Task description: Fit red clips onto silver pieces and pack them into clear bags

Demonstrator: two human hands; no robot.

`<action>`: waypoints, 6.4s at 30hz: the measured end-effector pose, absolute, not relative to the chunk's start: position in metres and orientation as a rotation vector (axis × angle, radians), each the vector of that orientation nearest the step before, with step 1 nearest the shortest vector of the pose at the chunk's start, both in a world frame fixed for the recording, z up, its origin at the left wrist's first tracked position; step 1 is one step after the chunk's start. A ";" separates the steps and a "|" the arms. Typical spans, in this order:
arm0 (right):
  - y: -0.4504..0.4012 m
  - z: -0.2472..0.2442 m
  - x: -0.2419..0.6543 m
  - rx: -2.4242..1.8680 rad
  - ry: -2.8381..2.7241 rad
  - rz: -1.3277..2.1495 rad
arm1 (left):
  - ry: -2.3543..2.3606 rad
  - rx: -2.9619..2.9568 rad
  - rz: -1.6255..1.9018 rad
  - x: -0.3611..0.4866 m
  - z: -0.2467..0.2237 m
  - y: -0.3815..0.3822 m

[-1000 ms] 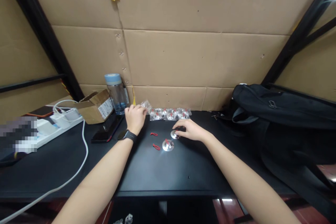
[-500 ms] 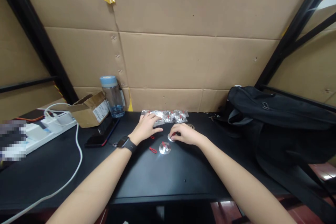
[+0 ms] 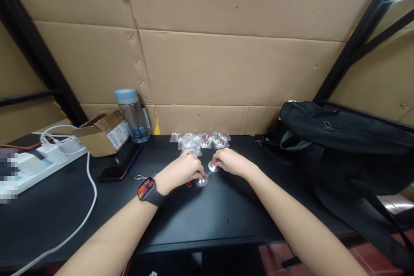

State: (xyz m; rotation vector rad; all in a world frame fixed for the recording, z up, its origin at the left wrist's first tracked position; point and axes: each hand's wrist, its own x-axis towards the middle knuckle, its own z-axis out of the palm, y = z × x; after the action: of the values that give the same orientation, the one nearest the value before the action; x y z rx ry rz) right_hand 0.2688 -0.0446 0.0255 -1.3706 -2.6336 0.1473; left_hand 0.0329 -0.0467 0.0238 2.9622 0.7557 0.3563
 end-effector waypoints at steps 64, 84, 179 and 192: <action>-0.052 0.008 0.232 -0.891 -1.213 1.391 | 1.404 2.271 1.070 0.041 0.015 -0.039; -0.033 0.030 0.278 -1.019 -1.315 1.009 | 1.608 2.718 1.294 0.011 0.021 -0.023; -0.016 0.003 0.289 -1.044 -2.342 0.472 | 1.132 2.854 0.743 0.043 0.003 -0.037; -0.020 0.010 0.285 -1.163 -1.957 0.968 | 1.194 2.293 0.835 0.030 0.014 -0.032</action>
State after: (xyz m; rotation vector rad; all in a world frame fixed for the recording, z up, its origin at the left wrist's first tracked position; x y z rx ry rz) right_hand 0.2854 -0.0203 0.0096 -1.1632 -1.9575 0.9679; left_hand 0.0297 -0.0321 0.0144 2.2928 1.1942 0.8350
